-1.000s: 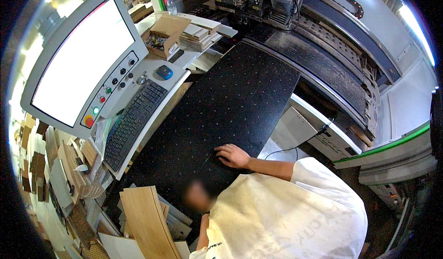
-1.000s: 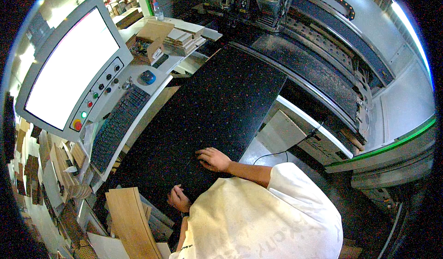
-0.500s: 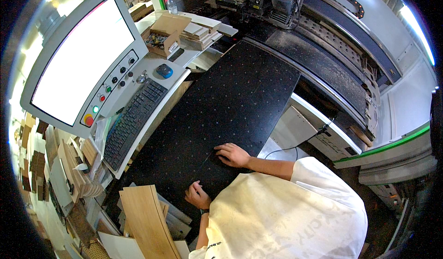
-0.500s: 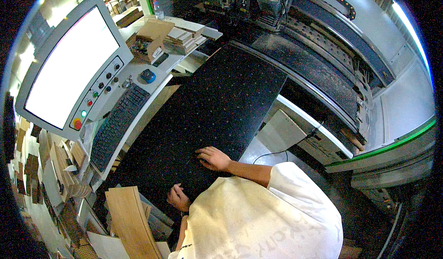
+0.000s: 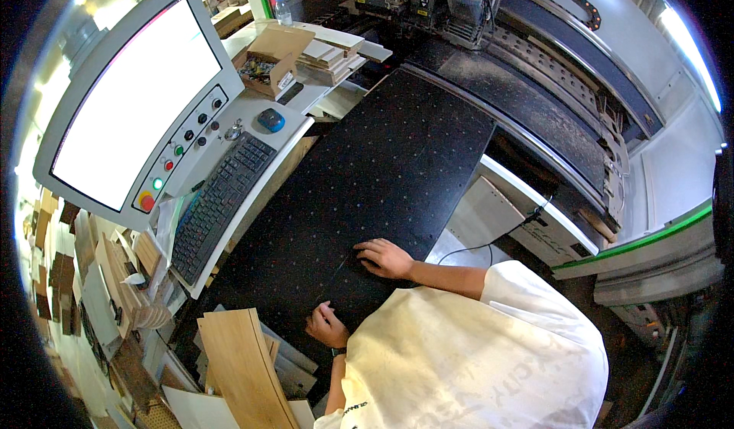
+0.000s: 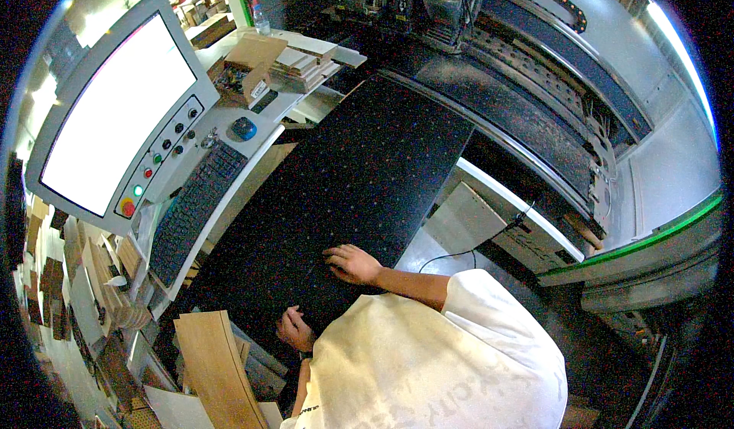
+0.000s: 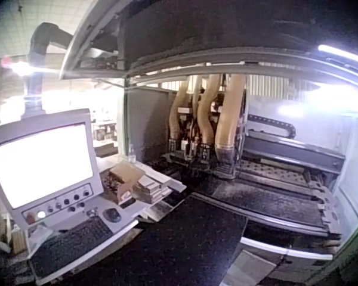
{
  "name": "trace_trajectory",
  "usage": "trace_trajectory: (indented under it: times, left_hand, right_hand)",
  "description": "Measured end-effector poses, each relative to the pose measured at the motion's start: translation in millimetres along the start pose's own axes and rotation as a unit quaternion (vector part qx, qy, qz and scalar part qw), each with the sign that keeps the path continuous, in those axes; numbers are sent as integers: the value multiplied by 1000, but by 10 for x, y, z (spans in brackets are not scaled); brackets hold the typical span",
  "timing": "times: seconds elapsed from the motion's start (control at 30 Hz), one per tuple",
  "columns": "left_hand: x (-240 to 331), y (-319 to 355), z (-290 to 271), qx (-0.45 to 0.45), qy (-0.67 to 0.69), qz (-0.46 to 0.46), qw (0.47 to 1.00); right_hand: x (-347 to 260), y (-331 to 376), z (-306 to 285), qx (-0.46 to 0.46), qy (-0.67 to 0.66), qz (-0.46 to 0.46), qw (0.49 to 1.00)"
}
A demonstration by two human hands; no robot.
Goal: The person handles several wooden panels one at a time, turning them over and aligning them on a black surface. The person uses a digital caliper to measure the thickness or dimensions of one panel and then uses a mouse and keyboard to interact with software on a large monitor.
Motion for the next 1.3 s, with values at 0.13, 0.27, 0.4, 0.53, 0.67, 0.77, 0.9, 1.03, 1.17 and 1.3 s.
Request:
trace_trajectory:
  times: [0.13, 0.27, 0.4, 0.53, 0.67, 0.77, 0.9, 1.03, 1.17, 1.3]
  left_hand:
    - [-27, 7, 12, 0, 13, -3, 1000]
    - [-8, 2, -3, -8, 7, 1, 1000]
    - [-36, -3, -6, -16, 8, -7, 1000]
    - [-11, -3, 1, -13, 4, -3, 1000]
    - [-23, -4, 5, -16, 6, -10, 1000]
    - [-30, -6, 8, -19, 11, -12, 1000]
    - [-22, -9, -9, -23, 15, -11, 1000]
    - [-62, 0, 18, -37, 19, -35, 999]
    - [85, -35, -23, 19, 20, 40, 999]
    - [-131, 21, 52, 7, 94, 0, 996]
  right_hand:
    - [-9, -4, -9, 4, -1, 0, 1000]
    - [-3, 1, -9, 1, 1, -1, 1000]
    - [-20, -16, -16, 1, -3, -1, 1000]
    - [-7, -4, -27, 1, 1, -1, 1000]
    - [10, 5, 1, 6, -1, -4, 1000]
    - [23, 12, 27, 6, -2, -2, 1000]
    - [12, 6, 15, 1, -5, -3, 1000]
    - [34, 22, 27, 10, -10, -8, 1000]
    - [28, 11, 19, 30, 12, -22, 999]
    - [25, 17, 59, 37, 16, -26, 999]
Point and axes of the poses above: each hand's wrist, its own y-axis away from the middle knuckle, its own z-axis out of the palm, x = y × z, the point moved 4 cm from there along -y, towards the middle knuckle, and after that the axes turned 3 degrees about y, right-handed, at the moved point
